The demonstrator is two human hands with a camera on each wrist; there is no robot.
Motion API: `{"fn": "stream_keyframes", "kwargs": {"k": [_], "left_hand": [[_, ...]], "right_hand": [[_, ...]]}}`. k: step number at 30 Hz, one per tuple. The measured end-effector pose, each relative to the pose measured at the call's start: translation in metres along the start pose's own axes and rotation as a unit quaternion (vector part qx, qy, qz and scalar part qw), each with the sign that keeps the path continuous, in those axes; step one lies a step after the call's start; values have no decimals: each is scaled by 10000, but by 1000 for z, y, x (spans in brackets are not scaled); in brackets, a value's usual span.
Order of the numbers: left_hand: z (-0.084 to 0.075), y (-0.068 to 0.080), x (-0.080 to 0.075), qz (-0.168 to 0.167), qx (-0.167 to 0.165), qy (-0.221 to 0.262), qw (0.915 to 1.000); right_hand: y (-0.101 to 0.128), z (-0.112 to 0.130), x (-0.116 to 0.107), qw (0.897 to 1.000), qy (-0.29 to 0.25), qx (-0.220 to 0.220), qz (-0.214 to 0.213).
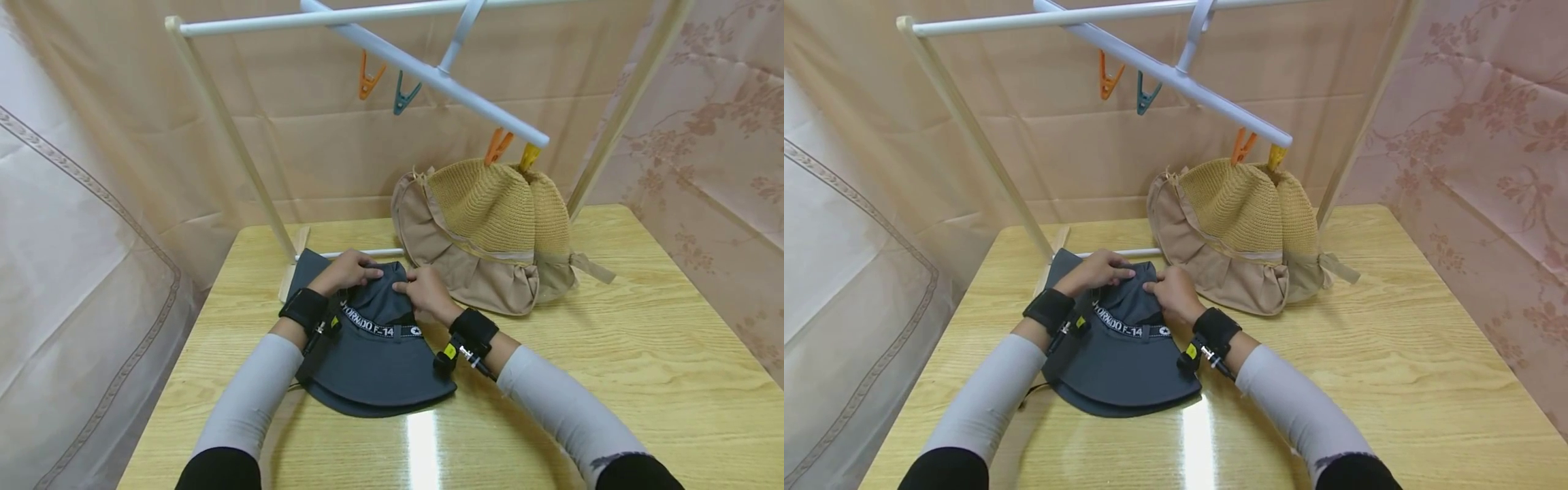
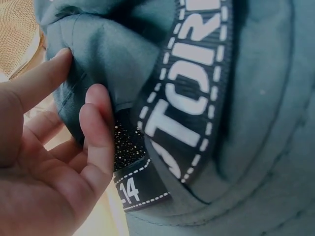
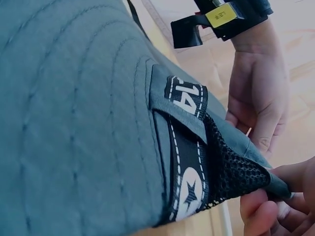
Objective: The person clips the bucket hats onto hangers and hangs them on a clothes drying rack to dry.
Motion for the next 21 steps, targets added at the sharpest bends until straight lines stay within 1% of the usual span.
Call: {"fn": "stream_keyframes", "kwargs": {"k": [4, 6, 10, 13, 18, 21], "left_hand": [[-2, 0, -5, -111, -56, -1, 9999], [-4, 0, -9, -152, -56, -58, 9999], [-13, -2, -16, -195, 28, -141, 9997], [-18, -5, -21, -234, 55, -117, 9996], [-25, -8, -27, -278, 135, -85, 9995], [-28, -8, -28, -271, 200, -100, 9994]], "right_hand": [[-3, 8, -6, 9997, 105, -183, -101], [-5, 11, -8, 9997, 72, -205, -134], [-9, 14, -14, 9995, -178, -142, -197], [-12, 17, -19, 9991, -257, -160, -282], [-14, 26, -27, 9983, -177, -367, -410], [-14, 28, -30, 9983, -134, -382, -421]]}}
Point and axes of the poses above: each hand's wrist, its own y-axis away from the middle knuckle, its own x-axis out of the palm, z = x × y, the point moved 10 cm from there along -y, towards the middle knuckle, and after that the axes turned 8 degrees about -z, right-handed, at the moved point
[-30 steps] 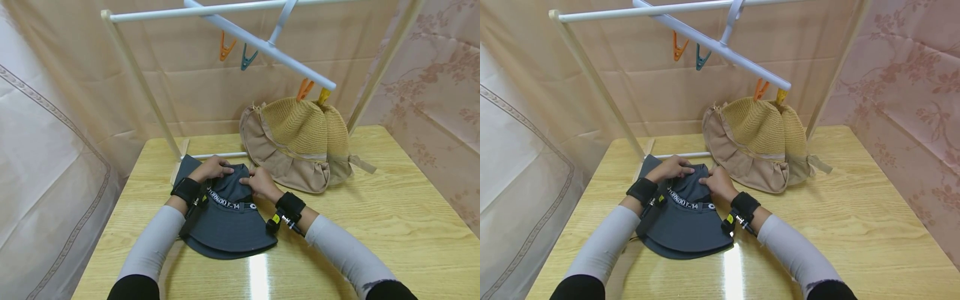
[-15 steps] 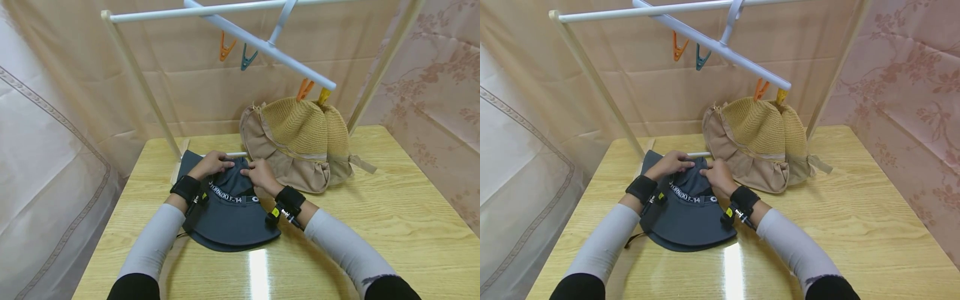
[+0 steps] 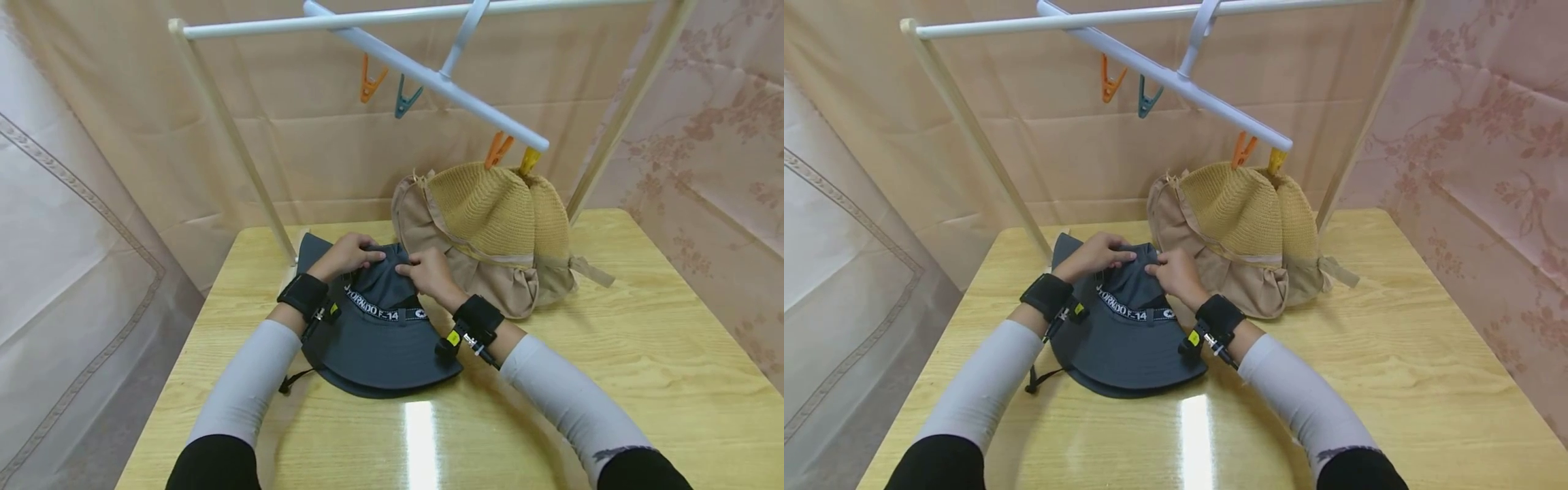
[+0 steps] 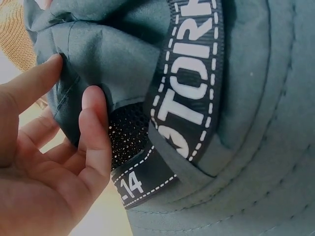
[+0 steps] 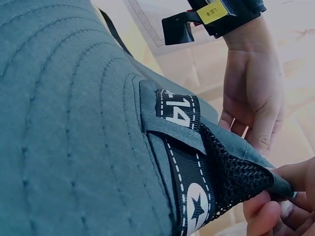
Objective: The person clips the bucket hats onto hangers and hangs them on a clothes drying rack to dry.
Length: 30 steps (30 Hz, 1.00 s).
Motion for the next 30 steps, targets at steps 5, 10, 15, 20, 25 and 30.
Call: {"fn": "stream_keyframes", "kwargs": {"k": [5, 10, 15, 20, 25, 30], "left_hand": [[-1, 0, -1, -9, -17, -18, 10000], [-2, 0, -3, -39, -57, -18, 10000], [-1, -1, -4, -105, -145, 80, 9998], [-4, -2, -7, -308, -117, 231, 9992], [-7, -3, -11, -532, 75, 320, 9980], [-10, -6, -17, -743, 197, 327, 9965]], "right_hand": [[-2, 0, -1, 10000, -2, 34, -2], [-4, 0, -1, 10000, 29, 29, 8], [-6, 3, -3, 10000, 46, -13, 20], [-8, 8, -8, 10000, 8, -77, -41], [-11, 12, -11, 9999, 103, -96, -39], [-15, 17, -14, 9999, 48, -128, -96]]}}
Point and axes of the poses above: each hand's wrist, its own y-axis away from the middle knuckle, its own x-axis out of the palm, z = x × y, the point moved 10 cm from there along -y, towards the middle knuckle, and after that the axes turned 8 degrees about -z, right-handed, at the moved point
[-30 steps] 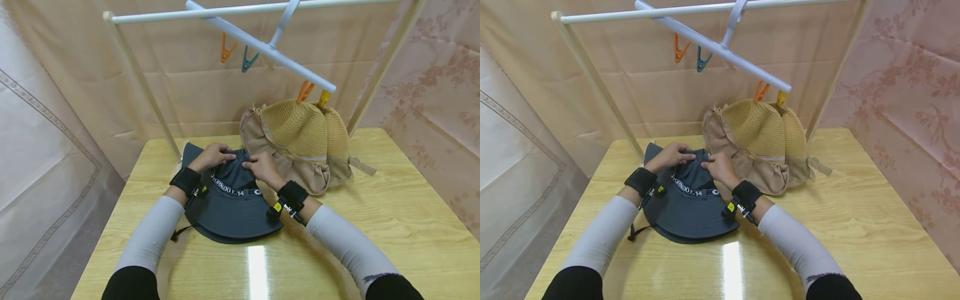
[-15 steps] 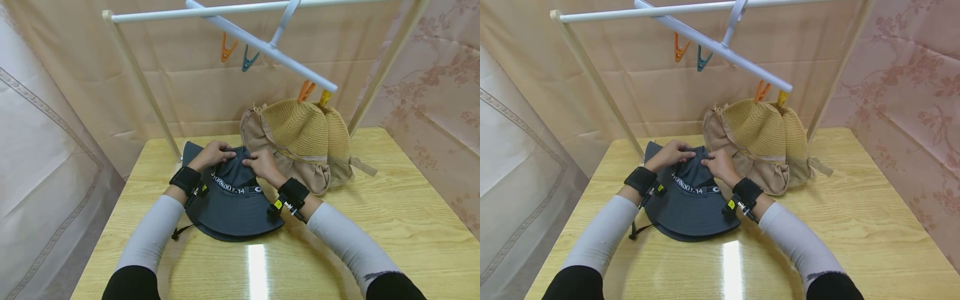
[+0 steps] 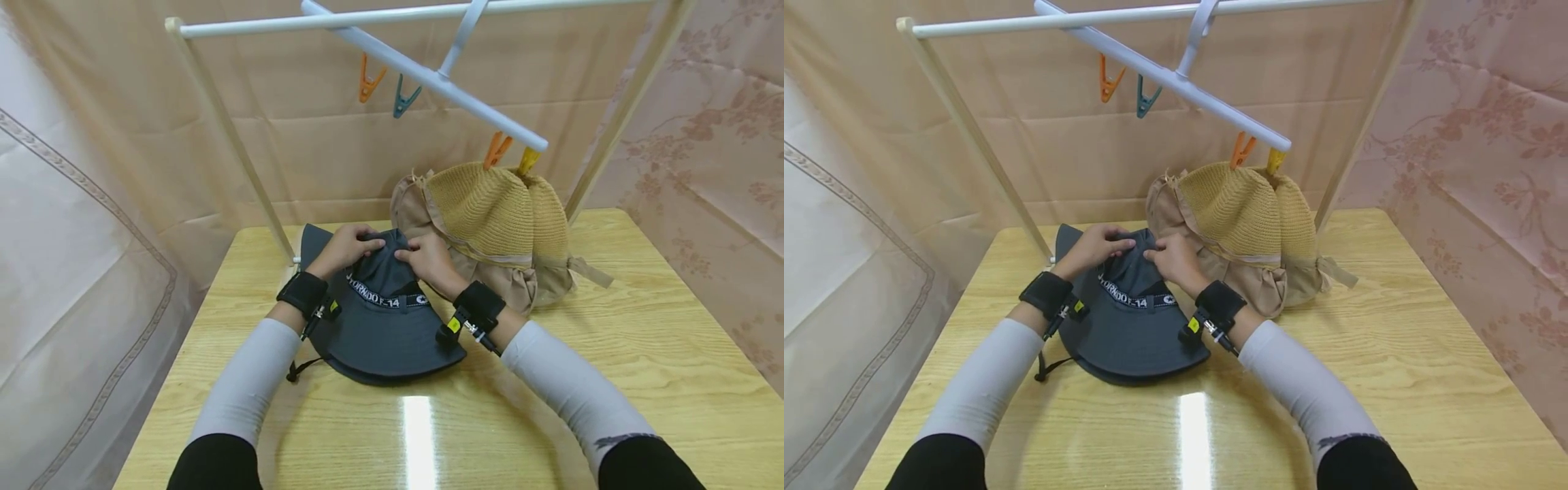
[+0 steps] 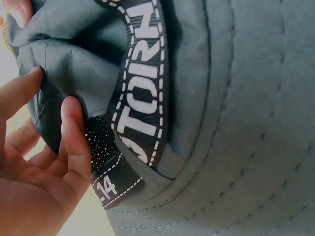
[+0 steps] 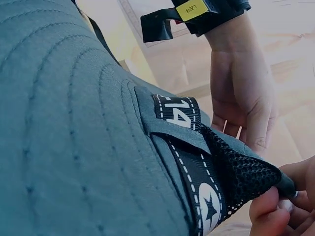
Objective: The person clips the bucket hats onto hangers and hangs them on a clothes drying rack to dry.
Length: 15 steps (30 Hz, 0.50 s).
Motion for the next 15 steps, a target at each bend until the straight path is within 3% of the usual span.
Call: {"fn": "stream_keyframes", "kwargs": {"k": [15], "left_hand": [[-11, -3, -11, -372, 150, 240, 9989]], "right_hand": [[-5, 13, -11, 9999, -89, -87, -117]]}}
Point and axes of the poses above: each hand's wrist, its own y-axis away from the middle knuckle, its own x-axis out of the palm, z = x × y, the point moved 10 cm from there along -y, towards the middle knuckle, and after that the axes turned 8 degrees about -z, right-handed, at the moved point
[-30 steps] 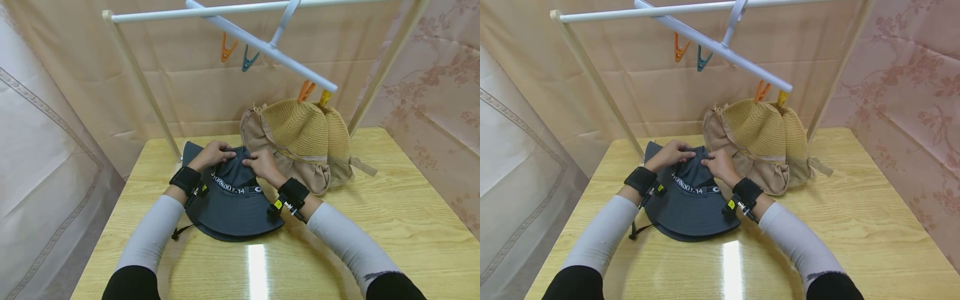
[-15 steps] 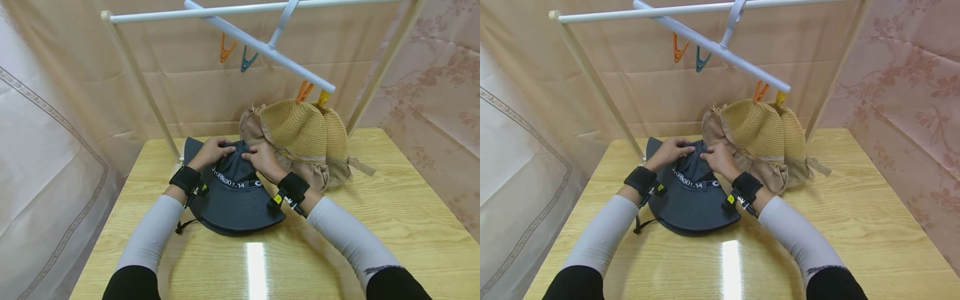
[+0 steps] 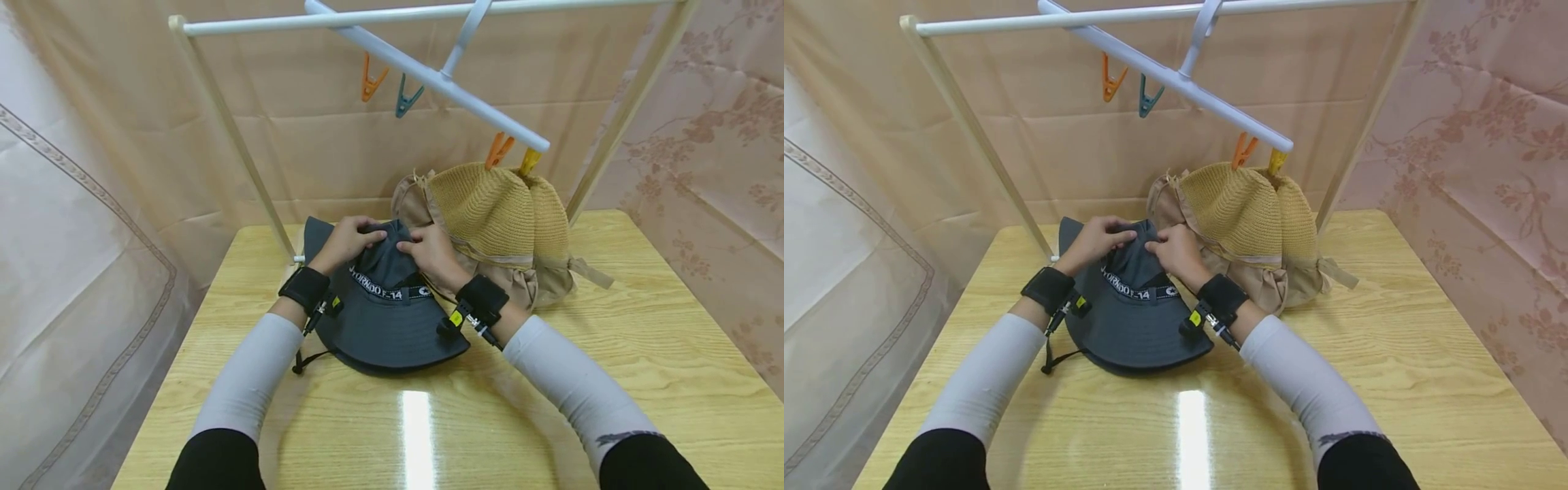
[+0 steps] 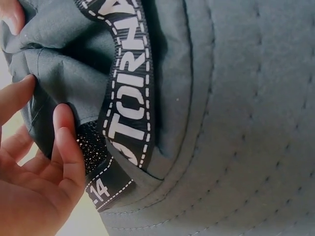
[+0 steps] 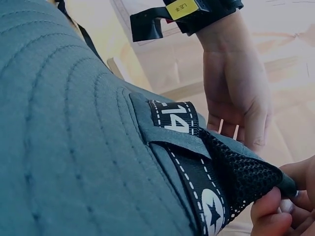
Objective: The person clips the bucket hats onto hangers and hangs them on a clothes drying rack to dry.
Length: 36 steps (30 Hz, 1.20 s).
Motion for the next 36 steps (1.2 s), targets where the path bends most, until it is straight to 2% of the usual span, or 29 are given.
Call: {"fn": "stream_keyframes", "kwargs": {"k": [5, 14, 29, 36], "left_hand": [[-5, -2, -3, -145, 107, 56, 9998], [-11, -4, -7, -456, 292, 194, 9983], [-16, -8, -13, -562, 346, 237, 9975], [-19, -11, -19, -588, 338, 231, 9974]], "right_hand": [[-2, 8, -5, 9997, 176, -193, -38], [-6, 12, -8, 9996, 228, -180, 46], [-14, 20, -16, 9983, 450, -352, -91], [-16, 29, -19, 9970, 519, -572, -101]]}}
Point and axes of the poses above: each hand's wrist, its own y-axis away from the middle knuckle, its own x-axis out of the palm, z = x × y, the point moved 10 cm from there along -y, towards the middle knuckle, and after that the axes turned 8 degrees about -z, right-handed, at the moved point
